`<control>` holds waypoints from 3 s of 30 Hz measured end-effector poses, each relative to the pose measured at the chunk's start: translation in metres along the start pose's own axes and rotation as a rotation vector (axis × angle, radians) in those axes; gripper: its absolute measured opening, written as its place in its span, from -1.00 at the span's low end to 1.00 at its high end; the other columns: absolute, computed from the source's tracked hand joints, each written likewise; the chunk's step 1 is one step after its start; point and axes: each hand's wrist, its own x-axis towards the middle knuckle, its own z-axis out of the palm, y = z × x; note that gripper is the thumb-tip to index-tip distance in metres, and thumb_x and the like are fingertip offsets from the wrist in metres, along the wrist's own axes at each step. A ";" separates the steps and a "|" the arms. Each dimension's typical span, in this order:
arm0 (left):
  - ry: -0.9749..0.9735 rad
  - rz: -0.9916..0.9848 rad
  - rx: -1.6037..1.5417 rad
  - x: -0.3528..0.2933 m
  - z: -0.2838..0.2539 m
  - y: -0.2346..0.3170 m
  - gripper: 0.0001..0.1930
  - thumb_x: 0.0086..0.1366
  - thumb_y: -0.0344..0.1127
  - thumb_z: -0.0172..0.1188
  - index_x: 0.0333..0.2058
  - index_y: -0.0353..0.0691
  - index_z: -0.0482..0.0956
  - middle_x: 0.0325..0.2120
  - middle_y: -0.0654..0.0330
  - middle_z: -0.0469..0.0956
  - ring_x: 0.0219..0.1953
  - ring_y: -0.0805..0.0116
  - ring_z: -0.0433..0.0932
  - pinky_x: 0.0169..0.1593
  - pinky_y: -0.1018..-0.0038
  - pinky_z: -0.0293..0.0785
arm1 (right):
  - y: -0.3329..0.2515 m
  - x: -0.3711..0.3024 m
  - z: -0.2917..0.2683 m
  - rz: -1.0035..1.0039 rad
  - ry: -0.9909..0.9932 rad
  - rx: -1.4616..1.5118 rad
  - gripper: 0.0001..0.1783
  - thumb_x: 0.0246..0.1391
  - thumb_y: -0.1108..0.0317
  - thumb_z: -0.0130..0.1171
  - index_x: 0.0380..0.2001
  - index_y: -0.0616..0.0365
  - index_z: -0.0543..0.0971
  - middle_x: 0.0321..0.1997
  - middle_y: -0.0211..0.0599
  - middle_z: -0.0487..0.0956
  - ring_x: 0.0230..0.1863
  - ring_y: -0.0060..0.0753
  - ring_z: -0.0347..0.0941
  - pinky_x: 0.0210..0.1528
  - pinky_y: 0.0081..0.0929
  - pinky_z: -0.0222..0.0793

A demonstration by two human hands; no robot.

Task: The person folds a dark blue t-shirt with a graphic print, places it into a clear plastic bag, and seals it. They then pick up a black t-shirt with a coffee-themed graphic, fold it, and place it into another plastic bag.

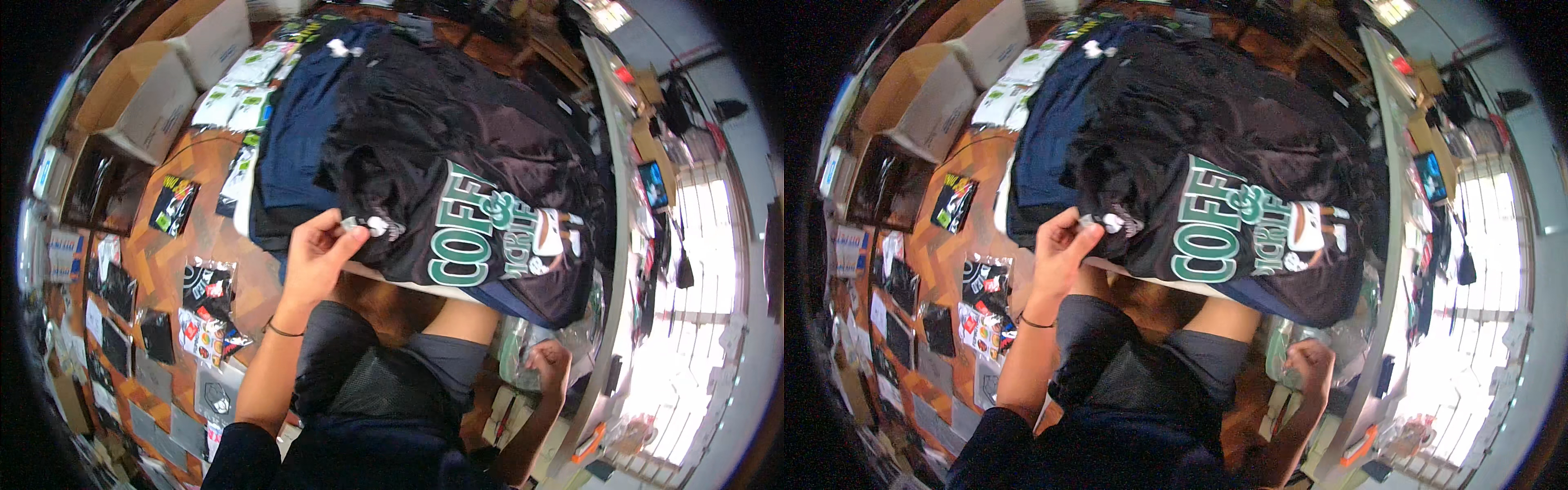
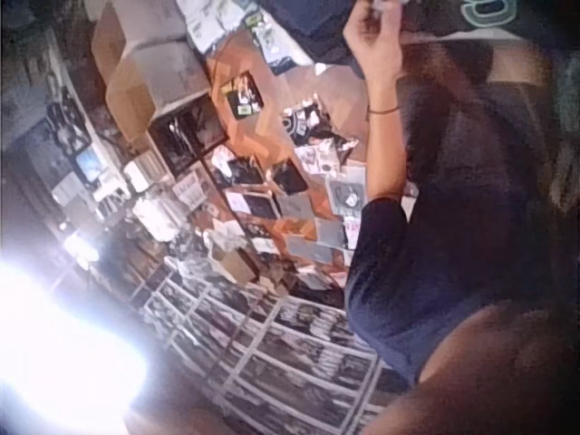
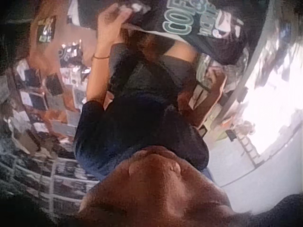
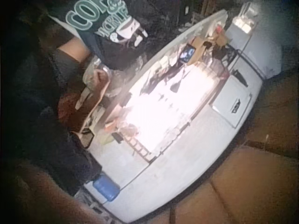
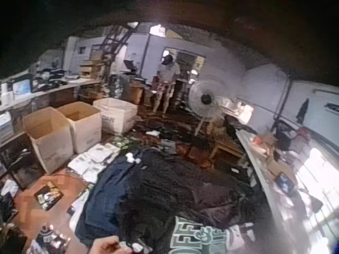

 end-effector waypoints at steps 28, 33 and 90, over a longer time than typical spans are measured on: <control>-0.080 0.033 0.022 -0.010 0.018 0.028 -0.56 0.30 -0.65 0.40 0.14 -0.34 0.55 0.03 0.28 0.65 0.08 0.52 0.60 0.20 0.51 0.52 | -0.053 0.015 -0.006 -0.217 -0.097 -0.391 -0.47 0.09 0.54 0.41 0.18 0.26 0.64 -0.10 -0.15 0.76 -0.18 -0.38 0.70 -0.14 -0.38 0.61; -0.028 0.029 -0.001 -0.022 0.016 0.028 -0.69 0.42 -0.60 0.29 0.10 -0.34 0.53 -0.09 0.36 0.62 -0.05 0.64 0.54 0.08 0.61 0.48 | -0.090 0.039 0.025 -0.419 -0.046 -0.341 -0.54 0.08 0.61 0.37 0.09 0.26 0.68 -0.19 -0.16 0.74 -0.26 -0.38 0.68 -0.21 -0.42 0.56; -0.121 0.079 0.716 -0.052 0.013 0.051 -0.24 0.38 -0.60 0.18 0.53 -0.33 0.16 -0.43 -0.06 0.63 -0.48 0.30 0.58 -0.31 0.42 0.46 | -0.232 0.117 0.193 -1.096 0.136 -0.206 -0.83 0.10 0.59 0.31 -0.25 0.20 0.55 -0.26 -0.18 0.55 -0.23 -0.07 0.53 -0.14 -0.20 0.47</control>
